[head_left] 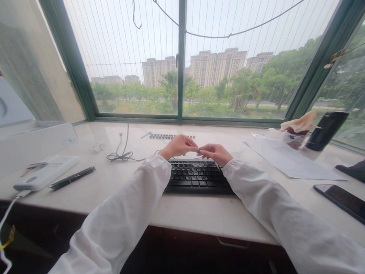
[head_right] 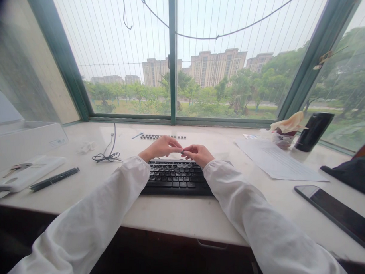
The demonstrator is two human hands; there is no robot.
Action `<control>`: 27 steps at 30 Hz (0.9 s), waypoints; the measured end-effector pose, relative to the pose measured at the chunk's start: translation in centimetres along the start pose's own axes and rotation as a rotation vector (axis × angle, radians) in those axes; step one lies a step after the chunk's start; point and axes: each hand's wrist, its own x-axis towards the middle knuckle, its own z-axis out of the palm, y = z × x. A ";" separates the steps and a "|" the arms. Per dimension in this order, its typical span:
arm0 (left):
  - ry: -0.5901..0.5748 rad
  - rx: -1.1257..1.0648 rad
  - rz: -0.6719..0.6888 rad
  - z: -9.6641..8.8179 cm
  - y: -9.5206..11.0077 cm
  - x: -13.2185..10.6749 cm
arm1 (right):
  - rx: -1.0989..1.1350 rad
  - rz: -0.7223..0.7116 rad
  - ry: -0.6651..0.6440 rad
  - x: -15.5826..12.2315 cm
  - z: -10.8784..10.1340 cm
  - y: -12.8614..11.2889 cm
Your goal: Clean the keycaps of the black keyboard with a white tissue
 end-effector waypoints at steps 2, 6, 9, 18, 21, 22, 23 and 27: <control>-0.034 -0.001 -0.037 -0.4 0.1 -0.1 | -0.025 -0.008 -0.029 -0.2 0.2 -0.3; -0.126 0.013 -0.138 -1.3 0.3 -0.5 | -0.168 -0.059 -0.049 -0.6 0.7 -0.5; -0.183 0.025 -0.242 -1.6 0.0 -0.6 | -0.325 -0.114 -0.048 -0.7 1.0 -0.2; -0.383 -0.008 -0.406 -1.1 -1.4 -0.2 | -0.464 -0.249 -0.070 -0.8 1.8 0.6; -0.379 0.020 -0.426 -1.0 -1.5 -0.1 | -0.467 -0.254 -0.075 -0.8 1.9 0.7; -0.379 0.028 -0.430 -1.0 -1.5 -0.1 | -0.468 -0.258 -0.075 -0.8 2.0 0.7; -0.377 0.034 -0.432 -1.0 -1.5 -0.1 | -0.468 -0.263 -0.075 -0.8 2.0 0.8; -0.378 -0.004 -0.427 -1.0 -1.8 -0.1 | -0.474 -0.283 -0.073 -0.7 2.0 1.0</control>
